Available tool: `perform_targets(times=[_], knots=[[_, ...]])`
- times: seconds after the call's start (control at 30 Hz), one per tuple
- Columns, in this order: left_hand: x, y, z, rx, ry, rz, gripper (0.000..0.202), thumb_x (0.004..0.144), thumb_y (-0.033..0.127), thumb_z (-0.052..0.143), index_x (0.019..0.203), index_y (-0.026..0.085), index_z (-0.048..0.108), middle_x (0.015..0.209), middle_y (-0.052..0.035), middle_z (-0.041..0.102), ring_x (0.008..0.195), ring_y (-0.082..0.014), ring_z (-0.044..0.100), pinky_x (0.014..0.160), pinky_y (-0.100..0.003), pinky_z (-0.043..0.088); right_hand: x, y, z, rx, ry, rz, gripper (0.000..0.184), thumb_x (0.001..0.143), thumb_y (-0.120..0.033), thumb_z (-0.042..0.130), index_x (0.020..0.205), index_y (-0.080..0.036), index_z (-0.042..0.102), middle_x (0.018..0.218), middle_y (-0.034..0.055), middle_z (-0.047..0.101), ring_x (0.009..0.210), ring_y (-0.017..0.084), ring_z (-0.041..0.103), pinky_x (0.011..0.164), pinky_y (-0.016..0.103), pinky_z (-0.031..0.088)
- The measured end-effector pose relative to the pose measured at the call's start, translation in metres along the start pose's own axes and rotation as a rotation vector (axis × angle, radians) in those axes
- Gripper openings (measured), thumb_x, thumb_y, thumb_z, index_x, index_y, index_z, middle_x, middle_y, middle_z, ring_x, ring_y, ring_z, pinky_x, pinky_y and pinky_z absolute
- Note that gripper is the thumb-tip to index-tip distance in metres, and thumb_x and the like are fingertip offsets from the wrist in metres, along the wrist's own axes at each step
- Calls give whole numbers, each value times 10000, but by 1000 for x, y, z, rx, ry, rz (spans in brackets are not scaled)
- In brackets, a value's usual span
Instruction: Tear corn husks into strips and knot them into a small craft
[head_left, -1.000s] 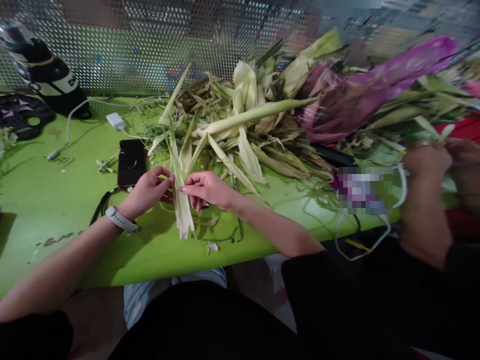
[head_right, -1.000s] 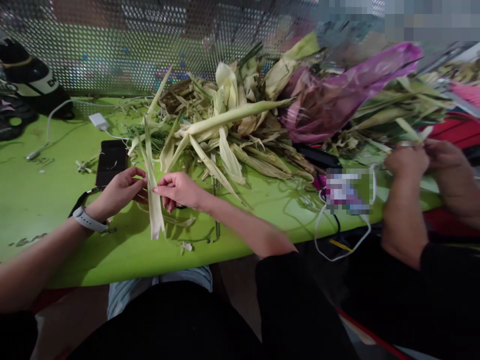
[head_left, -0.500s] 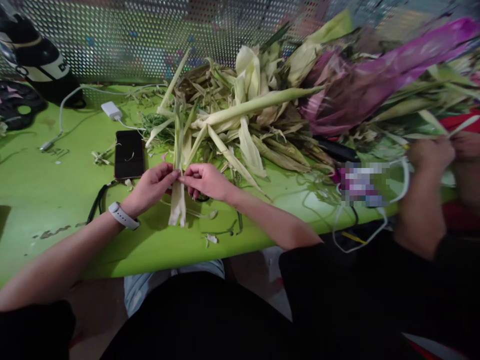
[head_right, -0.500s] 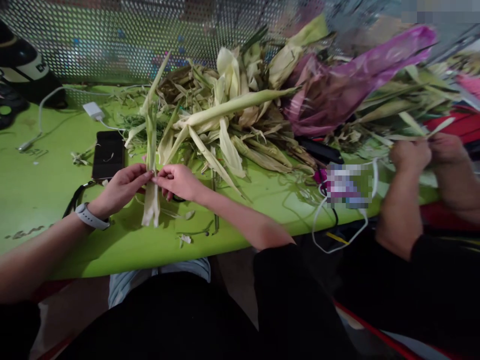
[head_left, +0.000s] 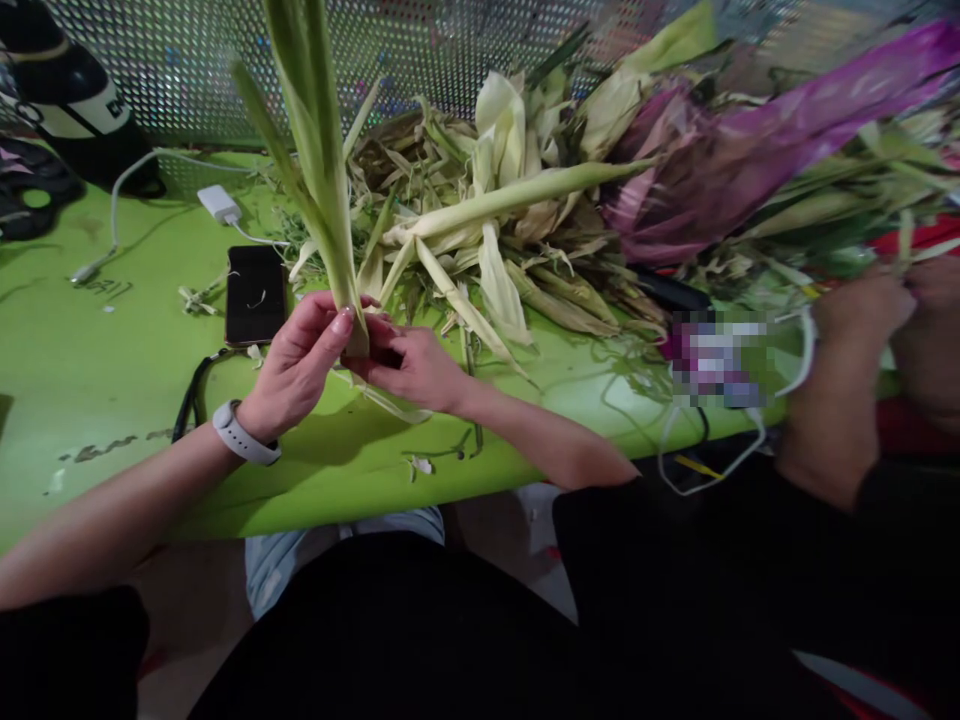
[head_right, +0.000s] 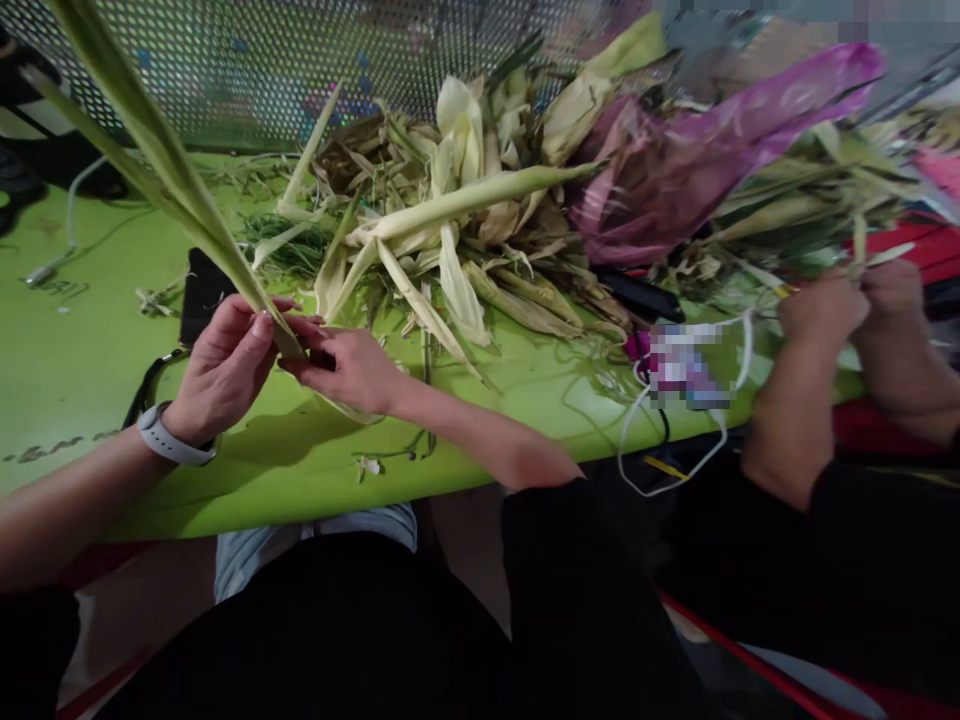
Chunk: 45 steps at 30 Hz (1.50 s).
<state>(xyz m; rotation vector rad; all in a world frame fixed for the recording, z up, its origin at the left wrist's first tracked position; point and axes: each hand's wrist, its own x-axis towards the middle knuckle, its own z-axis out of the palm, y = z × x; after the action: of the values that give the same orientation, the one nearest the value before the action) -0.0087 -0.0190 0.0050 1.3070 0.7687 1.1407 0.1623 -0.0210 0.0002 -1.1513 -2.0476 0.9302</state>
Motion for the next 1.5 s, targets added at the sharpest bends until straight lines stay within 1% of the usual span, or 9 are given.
perform_targets(times=[0.1,0.23,0.57,0.7,0.8,0.93,1.03,1.33,1.5], knots=[[0,-4,-2,8,-14,4,268,915,445,636,1088,241,636,1046,-45,710,1106,-227,664,928,-357,570,1,0,1,-153,36,-12,244,882,-400,624,954,-179,698,779,27,651,687,151,554,680,283,432],[4,-16,-5,-5,-103,13,312,918,471,623,1106,224,650,1103,-72,709,1151,-233,640,1007,-386,533,9,9,6,-257,-67,92,224,879,-374,615,845,-172,706,710,34,645,610,140,514,595,277,378],[0,-17,-6,92,-149,1,326,948,462,575,1128,201,653,1161,-81,692,1151,-205,622,1092,-377,469,5,8,7,-172,-72,31,186,872,-339,613,919,-183,703,873,53,702,785,174,606,716,288,449],[0,-23,-6,85,-55,-31,351,907,497,617,1060,186,671,1149,-89,700,1172,-221,616,1068,-372,493,6,4,6,-80,-117,84,178,845,-330,642,828,-156,671,766,34,668,680,141,567,646,268,431],[4,-24,-5,-44,13,-44,319,934,493,573,1067,212,642,1116,-74,715,1105,-207,660,964,-356,558,5,3,4,23,-85,118,221,861,-367,629,882,-148,656,717,15,646,598,116,531,575,251,404],[8,-21,-4,-171,98,-122,277,946,448,565,1100,219,589,1036,-60,737,975,-191,705,826,-336,600,4,2,2,-109,77,95,209,884,-359,609,953,-163,641,784,32,683,641,129,581,608,258,425],[8,-19,-2,-192,129,-188,274,946,438,563,1112,220,570,1033,-63,743,936,-188,712,786,-330,604,3,3,3,-191,91,71,187,896,-346,598,949,-173,643,849,48,714,704,143,623,653,267,448],[7,-25,-2,-147,121,-162,350,964,500,503,1186,236,559,1046,-69,739,1010,-202,709,810,-337,612,0,0,3,99,24,119,150,895,-300,599,910,-165,663,763,19,684,689,126,632,609,238,465],[6,-30,-4,-82,109,-112,416,969,509,487,1292,250,530,1114,-73,723,1029,-194,703,819,-307,609,1,0,3,273,-24,169,134,883,-294,618,885,-162,642,714,-6,652,562,88,570,523,216,453]])
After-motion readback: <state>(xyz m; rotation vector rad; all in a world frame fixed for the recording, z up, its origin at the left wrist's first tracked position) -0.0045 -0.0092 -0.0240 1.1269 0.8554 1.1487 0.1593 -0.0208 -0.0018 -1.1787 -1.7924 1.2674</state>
